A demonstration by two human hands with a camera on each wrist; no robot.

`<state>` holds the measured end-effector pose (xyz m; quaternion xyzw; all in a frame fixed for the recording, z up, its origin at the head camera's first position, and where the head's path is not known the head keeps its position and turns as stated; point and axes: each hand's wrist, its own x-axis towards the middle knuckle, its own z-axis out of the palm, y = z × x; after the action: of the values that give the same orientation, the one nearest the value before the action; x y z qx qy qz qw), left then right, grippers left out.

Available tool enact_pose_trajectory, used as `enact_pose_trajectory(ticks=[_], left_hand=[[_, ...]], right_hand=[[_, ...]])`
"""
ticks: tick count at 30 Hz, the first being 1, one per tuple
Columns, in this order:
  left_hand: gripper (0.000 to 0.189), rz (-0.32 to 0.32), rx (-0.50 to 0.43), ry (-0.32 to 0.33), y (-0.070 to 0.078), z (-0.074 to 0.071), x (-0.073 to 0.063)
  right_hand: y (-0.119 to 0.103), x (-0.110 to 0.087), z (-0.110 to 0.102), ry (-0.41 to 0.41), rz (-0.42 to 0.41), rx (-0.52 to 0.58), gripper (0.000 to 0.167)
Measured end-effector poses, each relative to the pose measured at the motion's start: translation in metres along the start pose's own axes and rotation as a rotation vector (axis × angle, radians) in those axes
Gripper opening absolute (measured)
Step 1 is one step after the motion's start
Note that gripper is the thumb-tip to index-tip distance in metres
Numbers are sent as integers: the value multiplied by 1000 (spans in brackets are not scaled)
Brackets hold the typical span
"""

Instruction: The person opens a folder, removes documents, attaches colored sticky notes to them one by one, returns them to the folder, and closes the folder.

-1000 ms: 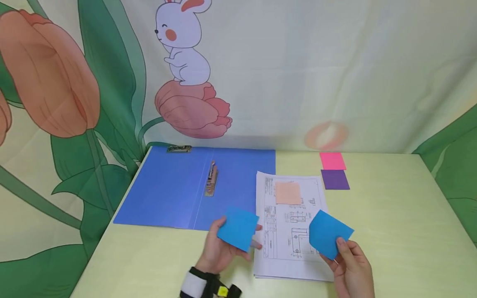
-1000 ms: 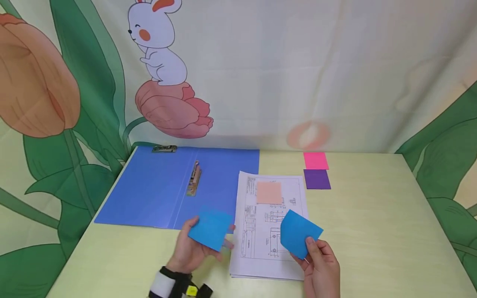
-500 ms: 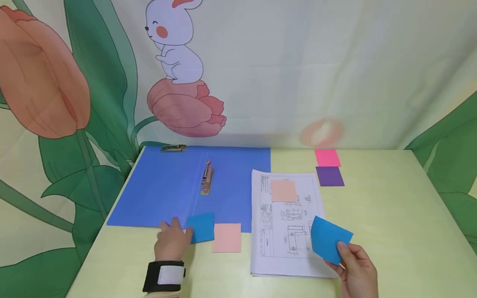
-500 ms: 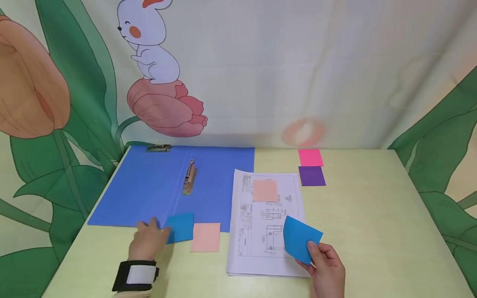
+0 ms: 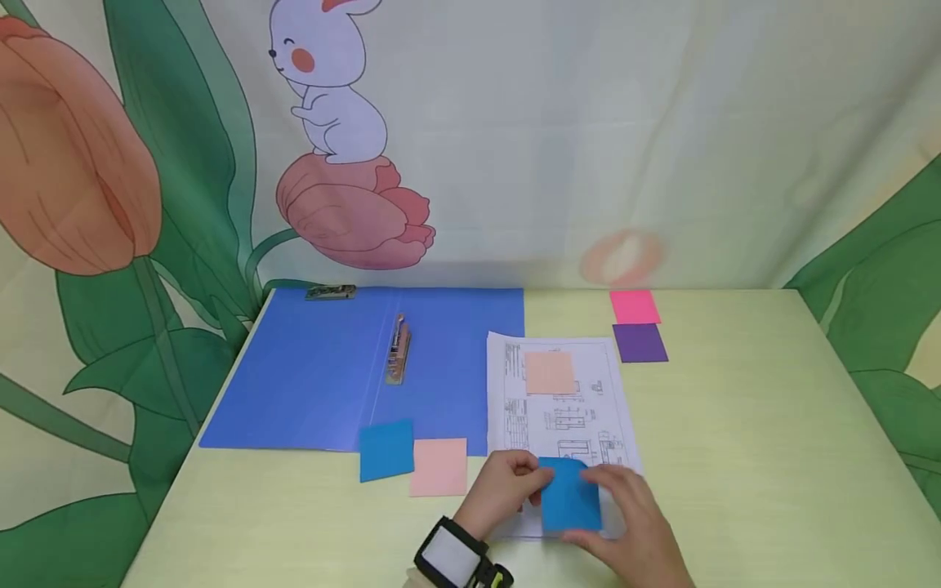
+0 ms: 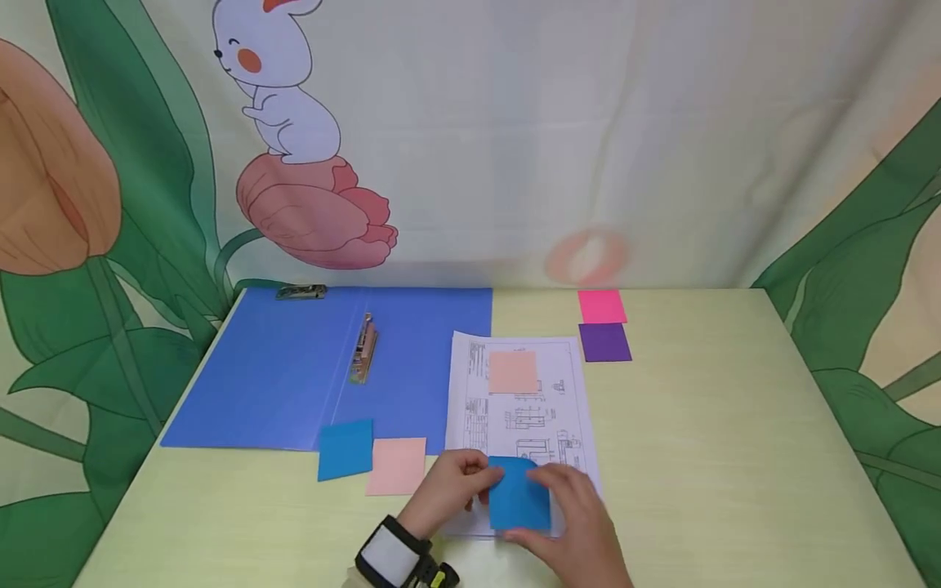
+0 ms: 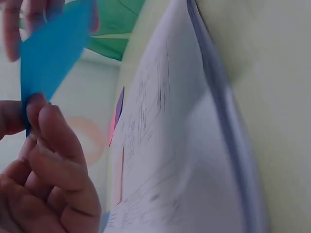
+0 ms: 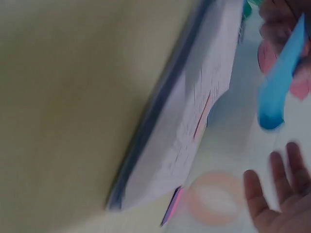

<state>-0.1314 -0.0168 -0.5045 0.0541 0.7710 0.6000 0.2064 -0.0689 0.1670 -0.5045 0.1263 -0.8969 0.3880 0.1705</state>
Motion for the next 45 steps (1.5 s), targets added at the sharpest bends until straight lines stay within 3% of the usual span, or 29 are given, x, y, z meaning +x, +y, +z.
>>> enact_pose_trajectory(ticks=[2, 3, 6, 9, 11, 14, 16, 17, 20, 28, 31, 37, 45], left_hand=[[22, 17, 70, -10, 2, -2, 8], [22, 23, 97, -18, 3, -3, 12], [24, 30, 167, -37, 5, -2, 26], [23, 34, 305, -19, 3, 3, 36], [32, 77, 520, 31, -2, 8, 39], [60, 159, 913, 116, -13, 14, 40], [74, 212, 1088, 135, -19, 16, 39], [80, 226, 1131, 122, -21, 16, 39], [84, 229, 1128, 60, -23, 16, 38], [91, 165, 1055, -84, -14, 9, 33], [84, 160, 1044, -76, -14, 11, 32], [79, 161, 1146, -21, -20, 20, 35], [71, 173, 1192, 32, -24, 26, 37]], right_hand=[[10, 12, -6, -108, 194, -20, 73], [16, 19, -8, -159, 289, -16, 72], [41, 44, -13, -246, 443, 73, 46], [66, 60, -14, -306, 498, 159, 21], [79, 66, -13, -336, 525, 184, 18], [93, 68, -8, -388, 558, 150, 18], [98, 67, -5, -403, 580, 126, 17], [99, 67, -3, -405, 588, 116, 16], [101, 66, 0, -393, 592, 95, 16], [102, 67, 4, -380, 595, 63, 20], [103, 67, 5, -378, 602, 60, 20], [99, 68, 6, -378, 619, 44, 22], [96, 68, 4, -375, 615, 40, 21]])
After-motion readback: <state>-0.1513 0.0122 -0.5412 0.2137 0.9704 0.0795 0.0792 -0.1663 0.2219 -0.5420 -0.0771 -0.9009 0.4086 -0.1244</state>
